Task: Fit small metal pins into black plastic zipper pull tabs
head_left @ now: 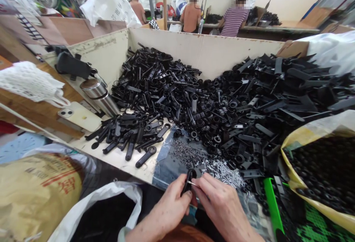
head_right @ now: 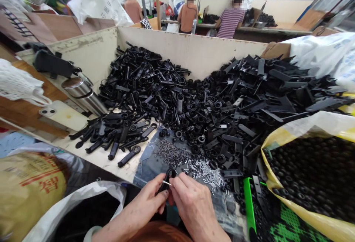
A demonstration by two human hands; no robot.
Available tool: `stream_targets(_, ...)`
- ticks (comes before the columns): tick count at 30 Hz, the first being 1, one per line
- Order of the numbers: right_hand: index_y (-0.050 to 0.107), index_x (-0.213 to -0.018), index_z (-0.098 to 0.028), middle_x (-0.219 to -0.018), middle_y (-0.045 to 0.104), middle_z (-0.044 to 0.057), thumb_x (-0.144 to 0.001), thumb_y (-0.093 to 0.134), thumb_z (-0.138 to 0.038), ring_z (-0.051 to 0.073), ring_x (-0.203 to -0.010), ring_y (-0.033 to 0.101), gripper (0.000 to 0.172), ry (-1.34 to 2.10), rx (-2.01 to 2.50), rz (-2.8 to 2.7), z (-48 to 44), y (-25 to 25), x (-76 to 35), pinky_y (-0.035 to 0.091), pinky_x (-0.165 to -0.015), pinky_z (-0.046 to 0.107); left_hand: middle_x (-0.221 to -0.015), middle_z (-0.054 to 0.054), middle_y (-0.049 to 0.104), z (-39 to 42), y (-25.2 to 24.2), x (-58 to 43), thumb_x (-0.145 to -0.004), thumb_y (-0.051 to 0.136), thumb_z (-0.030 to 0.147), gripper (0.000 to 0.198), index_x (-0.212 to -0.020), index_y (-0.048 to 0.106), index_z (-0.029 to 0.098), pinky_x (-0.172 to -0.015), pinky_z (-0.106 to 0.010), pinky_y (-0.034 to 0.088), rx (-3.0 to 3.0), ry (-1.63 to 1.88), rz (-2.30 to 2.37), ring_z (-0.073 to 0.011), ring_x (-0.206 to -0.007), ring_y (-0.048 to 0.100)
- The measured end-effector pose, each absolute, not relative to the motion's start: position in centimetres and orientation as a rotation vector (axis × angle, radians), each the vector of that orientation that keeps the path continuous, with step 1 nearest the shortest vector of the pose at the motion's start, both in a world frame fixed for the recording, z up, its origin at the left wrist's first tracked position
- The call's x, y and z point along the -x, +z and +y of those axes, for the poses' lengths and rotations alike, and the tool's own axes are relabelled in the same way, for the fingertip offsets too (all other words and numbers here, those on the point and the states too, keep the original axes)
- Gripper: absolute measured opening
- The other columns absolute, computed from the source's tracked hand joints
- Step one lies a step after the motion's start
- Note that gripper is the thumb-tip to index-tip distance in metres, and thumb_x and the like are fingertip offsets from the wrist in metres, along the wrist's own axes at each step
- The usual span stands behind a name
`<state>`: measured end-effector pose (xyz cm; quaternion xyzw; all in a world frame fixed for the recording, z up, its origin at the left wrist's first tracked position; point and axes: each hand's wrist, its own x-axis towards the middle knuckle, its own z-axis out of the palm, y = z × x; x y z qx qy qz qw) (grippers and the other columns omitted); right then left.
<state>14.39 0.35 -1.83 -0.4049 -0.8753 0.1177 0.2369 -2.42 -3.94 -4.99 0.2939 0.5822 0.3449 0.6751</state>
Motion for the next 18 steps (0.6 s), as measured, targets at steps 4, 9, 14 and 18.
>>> stream_targets(4,0.062,-0.075,-0.022,-0.065,0.059,0.000,-0.110,0.032,-0.029,0.012,-0.050,0.059,0.047,0.271,1.106,-2.398,0.2,-1.9,-14.4,0.036,-0.049,0.026,-0.076,0.001,0.064,-3.8,-4.1,2.5,-0.088,0.061,0.029,0.030,-0.115,0.067,0.017,-0.063,-0.024,0.043,-0.750,0.694,1.329,-0.0124,-0.059,0.054)
stream_targets(9,0.063,-0.073,-0.021,-0.062,0.060,0.001,-0.110,0.030,-0.025,0.013,-0.051,0.058,0.050,0.219,1.064,-2.434,0.2,-1.4,-14.3,0.035,-0.049,0.026,-0.069,0.003,0.062,-2.9,-2.5,2.6,-0.092,0.052,0.029,0.018,-0.101,0.064,0.018,-0.054,-0.023,0.035,-0.853,0.638,1.276,-0.0103,-0.053,0.046)
stream_targets(14,0.071,-0.095,-0.021,-0.069,0.064,0.001,-0.111,0.029,-0.026,0.012,-0.054,0.062,0.045,0.303,1.071,-2.439,0.4,-1.4,-14.5,0.037,-0.051,0.024,-0.063,0.005,0.055,-2.3,-2.6,3.1,-0.093,0.051,0.037,0.020,-0.093,0.058,0.018,-0.048,-0.023,0.026,-0.921,0.623,1.238,-0.0089,-0.049,0.039)
stream_targets(18,0.071,-0.098,-0.023,-0.073,0.065,0.001,-0.111,0.030,-0.028,0.013,-0.056,0.064,0.044,0.423,1.096,-2.430,0.6,-1.7,-14.7,0.038,-0.052,0.023,-0.063,0.005,0.054,-2.0,-2.3,3.3,-0.093,0.047,0.041,0.026,-0.099,0.054,0.016,-0.048,-0.024,0.023,-0.909,0.597,1.209,-0.0079,-0.048,0.035)
